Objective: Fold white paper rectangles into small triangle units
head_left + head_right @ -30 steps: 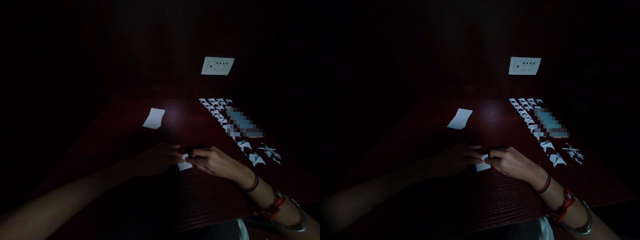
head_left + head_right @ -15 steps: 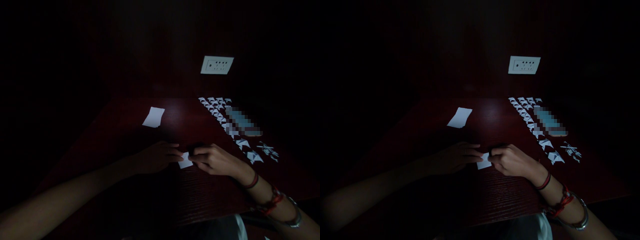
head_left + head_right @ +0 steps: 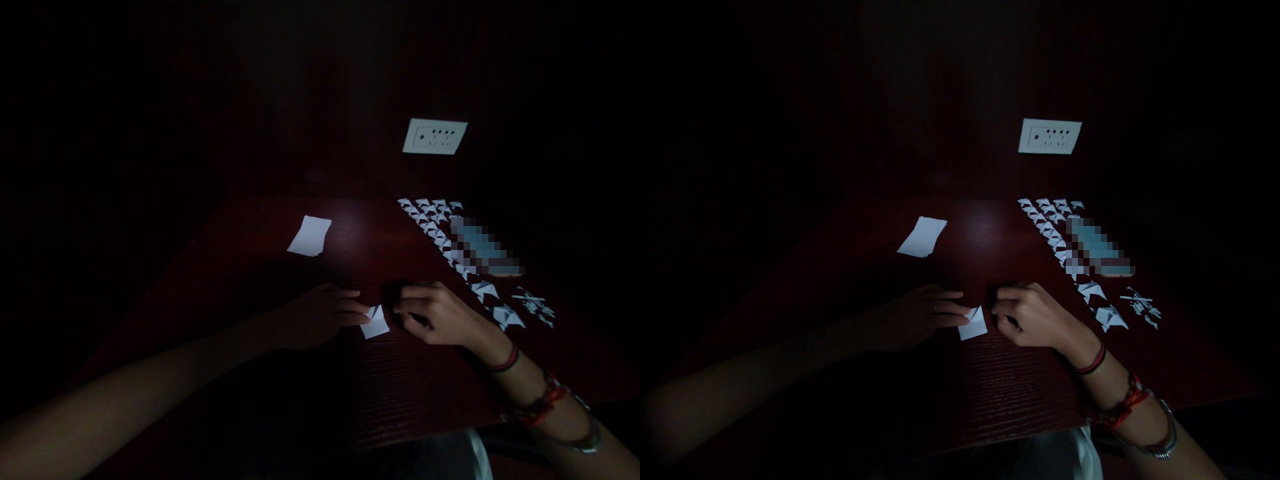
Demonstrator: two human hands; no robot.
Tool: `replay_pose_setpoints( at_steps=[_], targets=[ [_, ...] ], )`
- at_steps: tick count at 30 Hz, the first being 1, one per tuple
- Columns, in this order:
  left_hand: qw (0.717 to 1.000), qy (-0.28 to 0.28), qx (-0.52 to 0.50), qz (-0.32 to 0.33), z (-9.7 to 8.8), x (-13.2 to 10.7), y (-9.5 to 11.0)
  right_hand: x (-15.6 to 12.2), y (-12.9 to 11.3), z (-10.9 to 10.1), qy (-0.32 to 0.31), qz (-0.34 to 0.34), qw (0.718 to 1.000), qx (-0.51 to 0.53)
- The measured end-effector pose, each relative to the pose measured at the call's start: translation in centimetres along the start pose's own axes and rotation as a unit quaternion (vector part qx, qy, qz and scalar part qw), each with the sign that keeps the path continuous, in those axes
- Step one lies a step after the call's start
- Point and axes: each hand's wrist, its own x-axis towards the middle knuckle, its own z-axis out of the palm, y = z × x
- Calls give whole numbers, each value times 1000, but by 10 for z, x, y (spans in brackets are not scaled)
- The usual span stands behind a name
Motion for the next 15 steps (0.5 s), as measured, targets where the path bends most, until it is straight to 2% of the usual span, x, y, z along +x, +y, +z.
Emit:
replay_pose_setpoints(
  at_steps=[2,4,10,15],
  targets=[
    [1000,-1,6,1,0,-1,0,-1,2,0,40,4,999,26],
    [1000,6,17,1,0,-2,0,0,2,1,49,-4,998,49],
    [998,40,45,-24,2,0,3,4,1,5,-10,-15,999,38],
    [997,34,53,-43,3,1,4,5,1,6,-9,-12,998,57]
  ],
)
